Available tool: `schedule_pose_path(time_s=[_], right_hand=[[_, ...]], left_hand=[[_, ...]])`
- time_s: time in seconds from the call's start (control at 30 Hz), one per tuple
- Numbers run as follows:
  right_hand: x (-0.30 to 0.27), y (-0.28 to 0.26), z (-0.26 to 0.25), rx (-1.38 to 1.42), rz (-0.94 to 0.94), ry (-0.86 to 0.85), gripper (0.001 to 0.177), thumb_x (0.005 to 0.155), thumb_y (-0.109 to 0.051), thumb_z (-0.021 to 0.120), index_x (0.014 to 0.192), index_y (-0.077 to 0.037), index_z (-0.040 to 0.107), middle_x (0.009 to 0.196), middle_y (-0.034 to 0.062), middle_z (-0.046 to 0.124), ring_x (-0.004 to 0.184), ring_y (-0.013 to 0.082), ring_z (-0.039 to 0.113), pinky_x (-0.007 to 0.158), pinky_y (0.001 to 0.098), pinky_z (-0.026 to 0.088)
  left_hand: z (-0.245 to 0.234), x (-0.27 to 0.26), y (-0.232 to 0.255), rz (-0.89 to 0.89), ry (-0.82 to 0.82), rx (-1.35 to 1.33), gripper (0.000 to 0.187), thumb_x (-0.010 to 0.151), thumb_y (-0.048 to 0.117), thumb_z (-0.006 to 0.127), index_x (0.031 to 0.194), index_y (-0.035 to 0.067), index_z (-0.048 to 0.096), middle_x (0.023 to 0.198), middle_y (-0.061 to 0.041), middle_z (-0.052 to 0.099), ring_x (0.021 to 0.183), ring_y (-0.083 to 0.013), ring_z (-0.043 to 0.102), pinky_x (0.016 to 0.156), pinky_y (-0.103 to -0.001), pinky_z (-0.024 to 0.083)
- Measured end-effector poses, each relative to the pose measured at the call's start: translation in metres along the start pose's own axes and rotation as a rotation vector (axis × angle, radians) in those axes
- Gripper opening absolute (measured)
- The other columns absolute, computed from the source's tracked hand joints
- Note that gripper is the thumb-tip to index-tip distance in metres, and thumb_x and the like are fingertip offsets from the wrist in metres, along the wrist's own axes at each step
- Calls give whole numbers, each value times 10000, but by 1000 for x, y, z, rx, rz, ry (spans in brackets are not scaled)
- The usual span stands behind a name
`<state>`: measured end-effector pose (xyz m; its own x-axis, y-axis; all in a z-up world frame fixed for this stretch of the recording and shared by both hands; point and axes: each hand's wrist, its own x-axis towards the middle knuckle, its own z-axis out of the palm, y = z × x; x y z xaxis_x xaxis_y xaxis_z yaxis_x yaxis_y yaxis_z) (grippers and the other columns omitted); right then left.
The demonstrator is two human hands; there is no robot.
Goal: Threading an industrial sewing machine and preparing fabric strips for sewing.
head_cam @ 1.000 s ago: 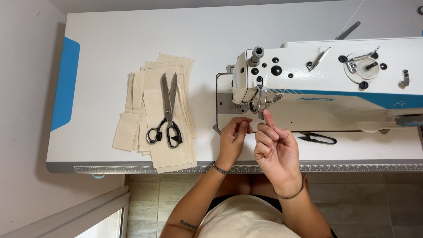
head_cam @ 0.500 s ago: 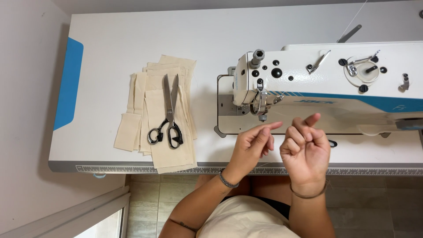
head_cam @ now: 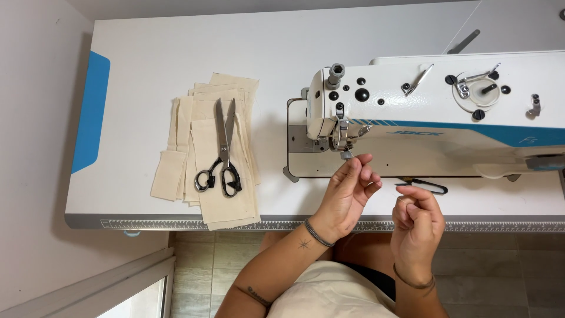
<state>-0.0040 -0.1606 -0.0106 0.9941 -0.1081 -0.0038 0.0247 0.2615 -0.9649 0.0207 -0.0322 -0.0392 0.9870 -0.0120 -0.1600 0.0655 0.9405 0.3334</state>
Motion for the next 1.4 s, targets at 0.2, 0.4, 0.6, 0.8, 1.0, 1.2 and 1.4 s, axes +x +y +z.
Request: schedule_pose_path(time_s=[0.2,0.4,0.6,0.8,1.0,1.2,1.4], right_hand=[[14,-19,3,-794,-404,-75,259,1071,-137,500,1257,-16,633,1271,140,601,1251,284,537,1007,395,447],[21,-16,13,-699,-352,-92,247,1073,-100,569,1285,23,602,1251,189,566,1266,345,525,1077,461,412],[20,-5,17,-690,-316,-119,221,1066,-115,587,1257,-6,616,1231,151,583,1270,341,554,1066,467,435],[21,0,23,-696,-291,-146,210,1062,-101,589,1246,-2,618,1214,156,607,1276,348,561,1059,472,452],[19,13,25,-686,-277,-200,239,1050,-137,607,1256,-18,631,1204,149,625,1233,337,593,1044,479,469],[21,22,23,-683,-262,-205,247,1090,-161,533,1260,-13,632,1178,156,640,1198,335,613,1030,486,478],[26,32,21,-699,-228,-217,246,1076,-138,546,1272,-22,637,1179,151,645,1179,330,621,1025,475,480]], left_hand=[[-4,17,-21,-20,22,-78,268,1071,296,594,1224,81,636,841,13,544,814,-117,600,843,-272,588],[-11,35,-21,4,30,-66,274,1094,361,576,1262,152,635,827,56,453,777,-49,541,793,-227,566],[-24,32,-16,43,98,-21,244,1092,300,574,1252,127,635,797,40,436,701,-39,466,683,-183,494],[-29,17,-4,79,189,146,229,1098,242,547,1236,94,654,747,41,425,648,-25,380,571,-144,417],[-9,19,8,-50,130,210,254,1081,267,588,1224,70,661,694,82,345,565,30,247,425,-85,246],[-12,35,1,-112,34,207,258,1088,273,582,1229,69,656,694,99,298,555,54,221,404,-66,211],[-13,32,5,-80,83,179,222,1092,242,562,1189,67,660,673,88,302,539,41,224,409,-80,201]])
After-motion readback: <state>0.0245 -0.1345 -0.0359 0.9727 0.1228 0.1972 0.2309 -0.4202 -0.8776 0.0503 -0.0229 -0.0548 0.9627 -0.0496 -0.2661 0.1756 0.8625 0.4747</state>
